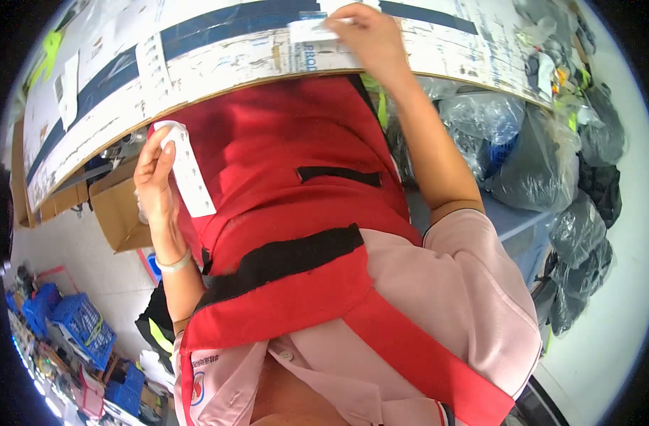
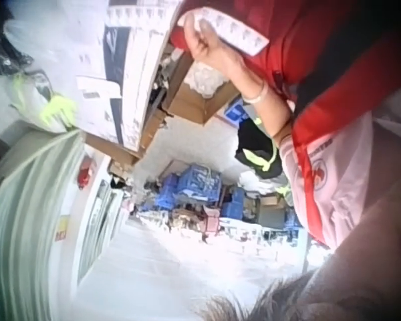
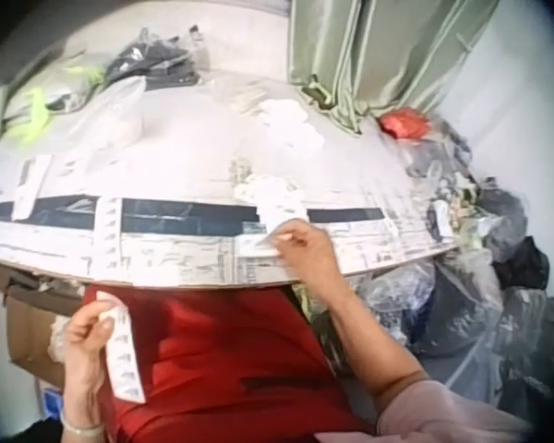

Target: Organizing and checking white garment labels/tags in an industrial workshop.

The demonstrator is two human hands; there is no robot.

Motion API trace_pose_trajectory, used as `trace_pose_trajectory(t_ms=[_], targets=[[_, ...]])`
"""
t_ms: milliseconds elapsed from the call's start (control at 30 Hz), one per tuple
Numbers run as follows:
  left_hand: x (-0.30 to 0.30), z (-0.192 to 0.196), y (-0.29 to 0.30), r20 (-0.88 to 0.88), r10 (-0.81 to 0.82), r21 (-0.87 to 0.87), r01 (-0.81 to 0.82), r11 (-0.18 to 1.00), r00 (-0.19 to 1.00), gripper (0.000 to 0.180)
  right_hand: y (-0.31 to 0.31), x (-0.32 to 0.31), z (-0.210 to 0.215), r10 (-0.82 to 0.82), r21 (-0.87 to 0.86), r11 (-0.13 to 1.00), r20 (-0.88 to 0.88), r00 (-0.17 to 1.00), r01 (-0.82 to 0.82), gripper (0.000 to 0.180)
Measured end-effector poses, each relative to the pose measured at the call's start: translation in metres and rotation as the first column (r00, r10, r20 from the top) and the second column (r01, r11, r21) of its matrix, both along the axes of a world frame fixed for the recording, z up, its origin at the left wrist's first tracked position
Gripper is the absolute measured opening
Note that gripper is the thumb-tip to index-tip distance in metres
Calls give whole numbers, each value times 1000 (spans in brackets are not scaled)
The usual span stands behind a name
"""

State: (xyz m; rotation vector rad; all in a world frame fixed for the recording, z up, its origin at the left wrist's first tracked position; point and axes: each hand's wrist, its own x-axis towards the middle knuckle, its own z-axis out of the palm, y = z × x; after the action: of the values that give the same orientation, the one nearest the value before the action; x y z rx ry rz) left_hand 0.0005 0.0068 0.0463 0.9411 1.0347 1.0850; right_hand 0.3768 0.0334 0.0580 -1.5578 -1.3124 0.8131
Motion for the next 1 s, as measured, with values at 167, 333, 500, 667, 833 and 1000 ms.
trace_pose_trajectory(t_ms=[167,333,500,667,833,1000], targets=[[23,5,5,-28,-14,37,15,999,1000,40,-5,48,8,-321,267,943,567,759,199,24],[34,8,2,79,-49,65,44,997,996,42,-24,-94,30,240,52,969,38,970,-242,17],[35,17,-4,41,-33,122,28,992,999,41,-23,-149,26,469,-153,852,-203,859,-501,12],[25,3,-9,-29,14,186,-9,982,999,38,-27,-169,8,456,-2,888,-135,880,-461,8],[19,-6,1,33,5,-108,-2,994,999,23,-33,-182,-10,397,306,759,482,781,-575,9],[7,-42,10,108,86,-200,-64,978,990,19,-29,-183,-2,442,332,743,408,799,-581,7]])
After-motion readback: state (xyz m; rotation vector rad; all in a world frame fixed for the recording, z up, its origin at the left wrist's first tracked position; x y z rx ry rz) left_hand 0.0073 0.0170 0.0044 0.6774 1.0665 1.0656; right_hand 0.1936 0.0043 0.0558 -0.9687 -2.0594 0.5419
